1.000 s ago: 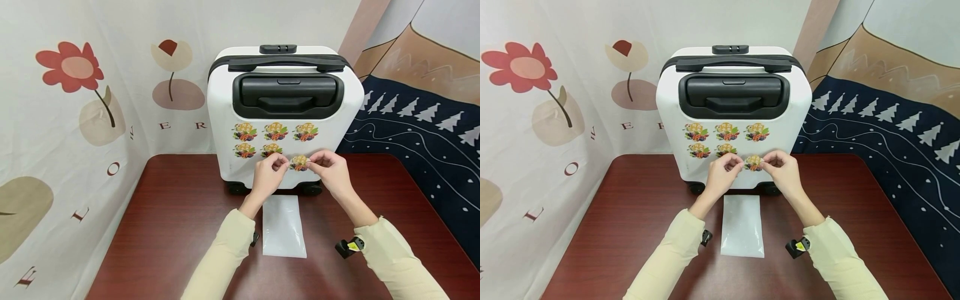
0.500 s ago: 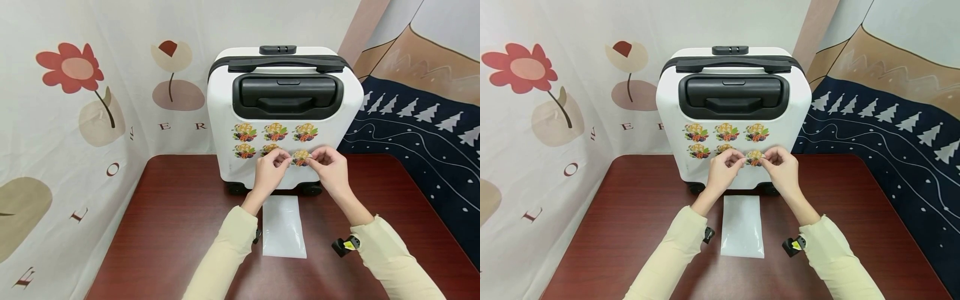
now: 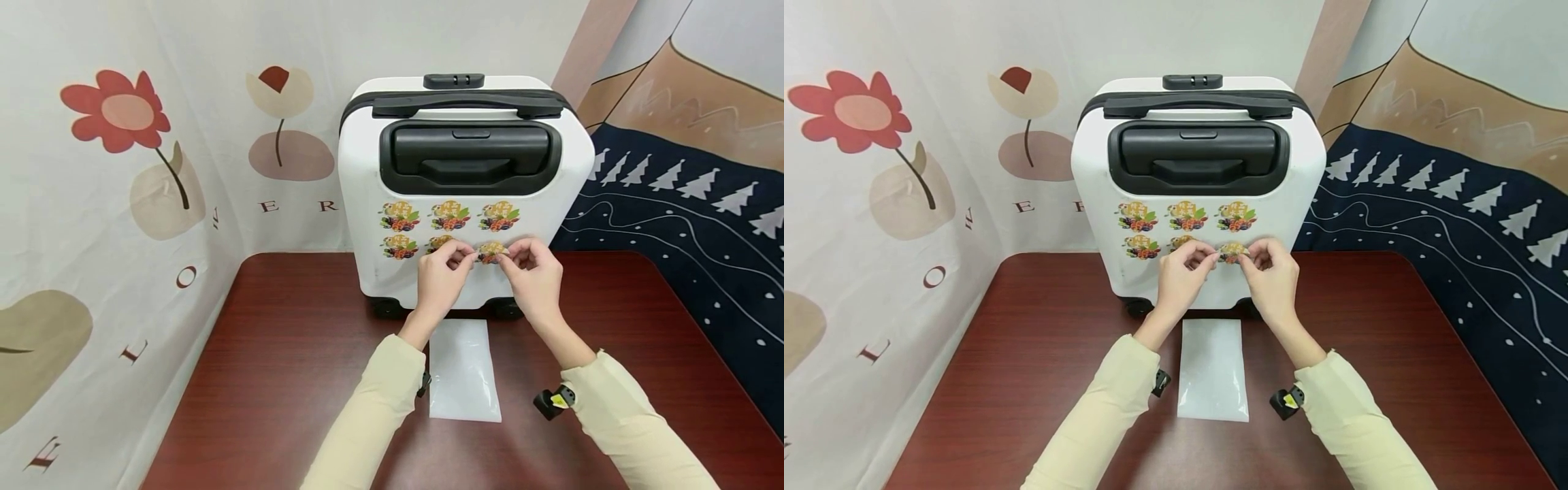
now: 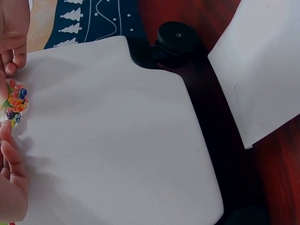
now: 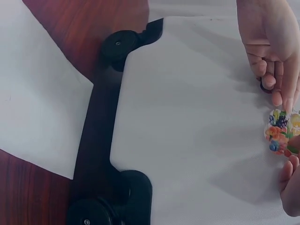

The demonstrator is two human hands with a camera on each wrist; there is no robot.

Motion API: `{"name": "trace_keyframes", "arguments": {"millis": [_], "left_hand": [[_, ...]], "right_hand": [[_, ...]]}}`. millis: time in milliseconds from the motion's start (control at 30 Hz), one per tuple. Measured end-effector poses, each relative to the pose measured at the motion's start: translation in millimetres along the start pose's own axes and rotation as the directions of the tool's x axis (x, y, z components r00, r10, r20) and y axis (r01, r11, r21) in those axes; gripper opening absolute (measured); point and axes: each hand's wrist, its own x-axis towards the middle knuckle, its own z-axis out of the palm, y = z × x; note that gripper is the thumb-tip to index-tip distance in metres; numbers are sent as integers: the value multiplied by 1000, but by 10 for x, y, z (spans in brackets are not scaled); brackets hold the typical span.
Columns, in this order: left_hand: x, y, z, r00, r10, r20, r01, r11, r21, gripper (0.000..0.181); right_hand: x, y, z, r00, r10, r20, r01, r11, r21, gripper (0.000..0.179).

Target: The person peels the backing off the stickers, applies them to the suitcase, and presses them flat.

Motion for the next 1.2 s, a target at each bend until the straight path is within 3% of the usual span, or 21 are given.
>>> {"name": "trace_keyframes", "arguments": {"millis": [267,1200], "left_hand": [[12,15,20,999,12,-36,-11,1000,28,8],[-17,-16,11,1000,18,-9,-17,998,54,11]], "right_hand": [[-17,4,44,998,-44,-52,41,998,-42,12],[-32,32,180,973,-170,-158,148,978,-145,18]]}}
